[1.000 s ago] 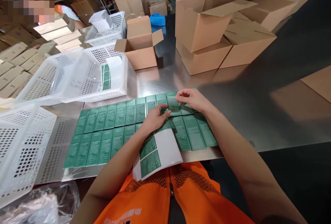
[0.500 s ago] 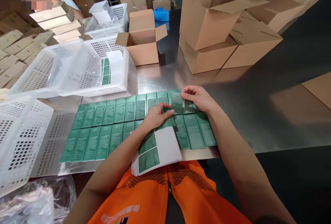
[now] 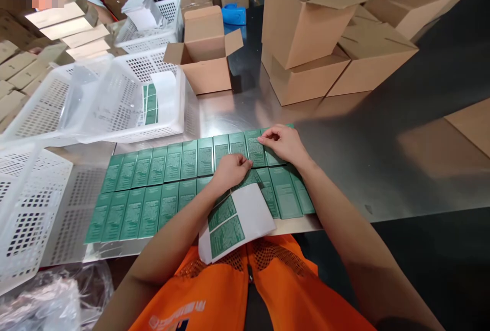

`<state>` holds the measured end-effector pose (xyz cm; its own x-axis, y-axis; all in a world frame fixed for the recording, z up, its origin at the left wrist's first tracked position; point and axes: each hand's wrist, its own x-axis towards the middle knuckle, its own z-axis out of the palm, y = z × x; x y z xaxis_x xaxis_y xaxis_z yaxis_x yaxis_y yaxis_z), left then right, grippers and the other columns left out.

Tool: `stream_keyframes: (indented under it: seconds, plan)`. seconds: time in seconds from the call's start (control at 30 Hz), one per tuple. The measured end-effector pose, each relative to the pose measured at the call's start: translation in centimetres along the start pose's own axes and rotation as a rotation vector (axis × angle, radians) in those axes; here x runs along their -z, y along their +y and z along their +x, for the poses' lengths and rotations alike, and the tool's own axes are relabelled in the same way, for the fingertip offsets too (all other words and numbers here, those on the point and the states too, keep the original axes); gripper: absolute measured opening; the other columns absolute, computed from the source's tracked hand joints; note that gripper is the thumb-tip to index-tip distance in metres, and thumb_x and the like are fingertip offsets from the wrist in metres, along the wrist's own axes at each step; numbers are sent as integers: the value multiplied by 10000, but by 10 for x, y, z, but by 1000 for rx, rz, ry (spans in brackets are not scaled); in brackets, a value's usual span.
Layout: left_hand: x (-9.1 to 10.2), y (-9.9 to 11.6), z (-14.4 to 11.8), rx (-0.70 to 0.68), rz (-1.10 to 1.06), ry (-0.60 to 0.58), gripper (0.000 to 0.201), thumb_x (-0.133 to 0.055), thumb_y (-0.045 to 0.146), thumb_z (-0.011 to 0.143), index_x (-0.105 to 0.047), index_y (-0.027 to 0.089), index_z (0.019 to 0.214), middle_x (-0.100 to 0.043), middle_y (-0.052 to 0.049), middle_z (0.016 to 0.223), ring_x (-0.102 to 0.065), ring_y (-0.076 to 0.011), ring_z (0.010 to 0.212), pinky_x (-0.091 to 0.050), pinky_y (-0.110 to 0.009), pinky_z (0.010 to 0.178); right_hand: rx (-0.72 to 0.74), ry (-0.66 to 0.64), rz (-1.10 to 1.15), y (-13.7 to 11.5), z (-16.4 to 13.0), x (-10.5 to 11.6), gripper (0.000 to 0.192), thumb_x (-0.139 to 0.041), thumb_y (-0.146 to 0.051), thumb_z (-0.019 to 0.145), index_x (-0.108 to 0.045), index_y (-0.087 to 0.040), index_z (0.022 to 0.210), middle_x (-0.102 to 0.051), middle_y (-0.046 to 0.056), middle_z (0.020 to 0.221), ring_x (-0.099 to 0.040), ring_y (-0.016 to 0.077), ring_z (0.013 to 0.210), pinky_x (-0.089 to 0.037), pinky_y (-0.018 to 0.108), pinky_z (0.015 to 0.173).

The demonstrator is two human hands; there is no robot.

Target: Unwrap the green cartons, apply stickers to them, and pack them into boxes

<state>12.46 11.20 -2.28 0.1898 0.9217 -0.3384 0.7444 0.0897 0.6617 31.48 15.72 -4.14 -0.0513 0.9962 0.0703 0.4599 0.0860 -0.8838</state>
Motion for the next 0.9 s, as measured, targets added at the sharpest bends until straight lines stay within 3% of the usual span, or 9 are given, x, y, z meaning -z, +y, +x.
stream_keyframes:
  seconds: [0.5,0.73,0.9]
  plan:
    - [1,11,8,70,154,-48,306,-551,368,854,-619,195,610,-543,-5,531,-526,-168,568,-380,-279,601,30,29,-260,6,3,-10,89,-766,-237,765,-716,-196,704,-631,4,731,-557,161,669,-415,290,663]
    - [-1,14,16,61,241,-58,261,-554,322,833,-725,167,710,-716,-100,728,-666,-253,802,-461,-308,730,43,40,-314,9,0,-13,128,-763,-267,753,-651,-206,744,-613,11,783,-557,182,694,-432,318,699]
    - [-1,13,15,24,220,-31,186,-581,246,806,-706,178,686,-718,-84,734,-665,-244,803,-455,-293,693,-20,182,-369,8,1,-18,483,-800,-345,687,-551,-182,1067,-620,66,917,-586,256,793,-454,368,733]
